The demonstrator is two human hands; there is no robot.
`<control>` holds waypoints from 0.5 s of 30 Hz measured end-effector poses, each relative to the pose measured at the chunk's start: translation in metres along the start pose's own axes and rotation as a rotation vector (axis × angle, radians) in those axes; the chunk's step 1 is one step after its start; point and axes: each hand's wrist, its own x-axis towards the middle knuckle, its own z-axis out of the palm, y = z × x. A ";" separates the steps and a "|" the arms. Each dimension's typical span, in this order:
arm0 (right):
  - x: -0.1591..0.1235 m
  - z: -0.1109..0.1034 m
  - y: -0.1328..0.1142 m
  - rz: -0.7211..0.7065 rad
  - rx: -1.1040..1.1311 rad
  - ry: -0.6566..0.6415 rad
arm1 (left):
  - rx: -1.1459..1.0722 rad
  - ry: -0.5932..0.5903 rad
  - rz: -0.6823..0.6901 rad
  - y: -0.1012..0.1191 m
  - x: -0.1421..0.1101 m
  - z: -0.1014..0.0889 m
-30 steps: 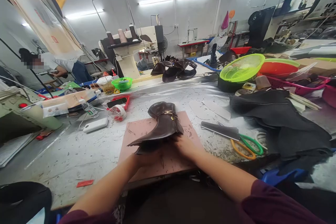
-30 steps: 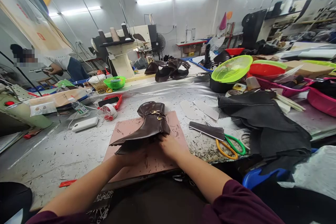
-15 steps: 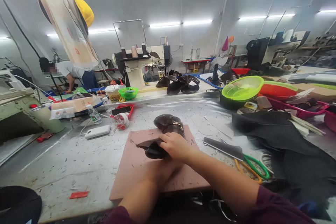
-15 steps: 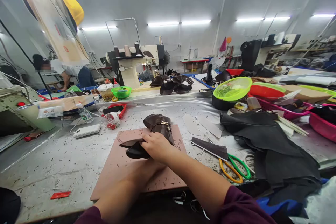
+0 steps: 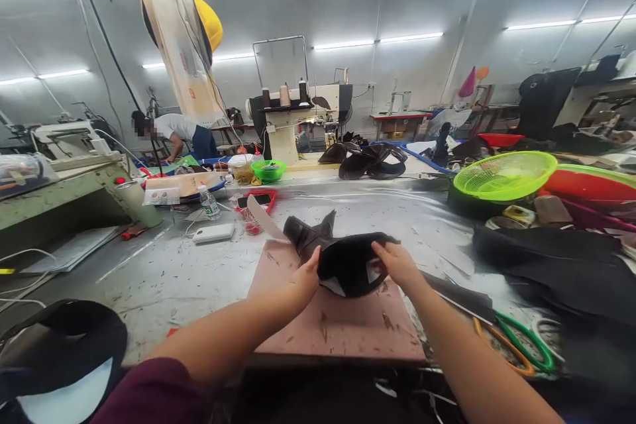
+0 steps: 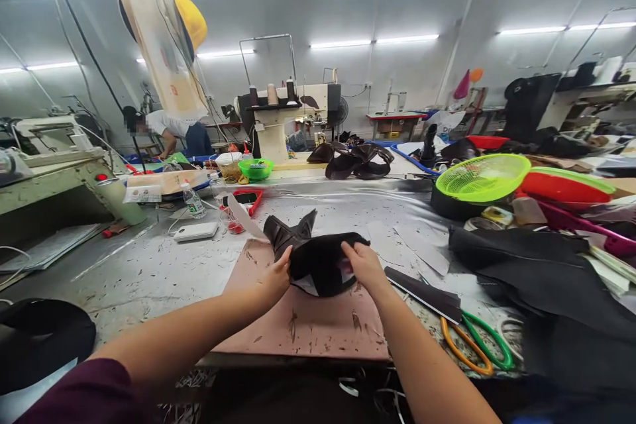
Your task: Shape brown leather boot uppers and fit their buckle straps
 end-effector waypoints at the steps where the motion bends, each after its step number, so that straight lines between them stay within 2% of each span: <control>1: 0.000 0.004 0.000 -0.008 0.034 0.026 | 0.015 -0.015 -0.004 0.002 -0.001 0.004; 4: -0.009 0.017 0.007 -0.071 0.158 0.046 | 0.049 -0.049 -0.016 0.003 -0.006 0.011; 7: -0.029 0.035 0.027 -0.181 0.195 0.064 | 0.049 -0.073 -0.023 0.003 -0.009 0.012; 9: -0.044 0.045 0.043 -0.164 0.037 0.096 | 0.038 -0.087 -0.027 0.005 -0.009 0.013; 11: -0.054 0.052 0.053 -0.149 -0.224 0.038 | 0.024 -0.097 -0.034 0.008 -0.009 0.013; 13: -0.055 0.055 0.058 -0.201 -0.473 -0.053 | 0.004 -0.103 -0.047 0.012 -0.009 0.012; 15: -0.045 0.055 0.061 -0.320 -0.640 -0.114 | -0.023 -0.098 -0.074 0.016 -0.010 0.012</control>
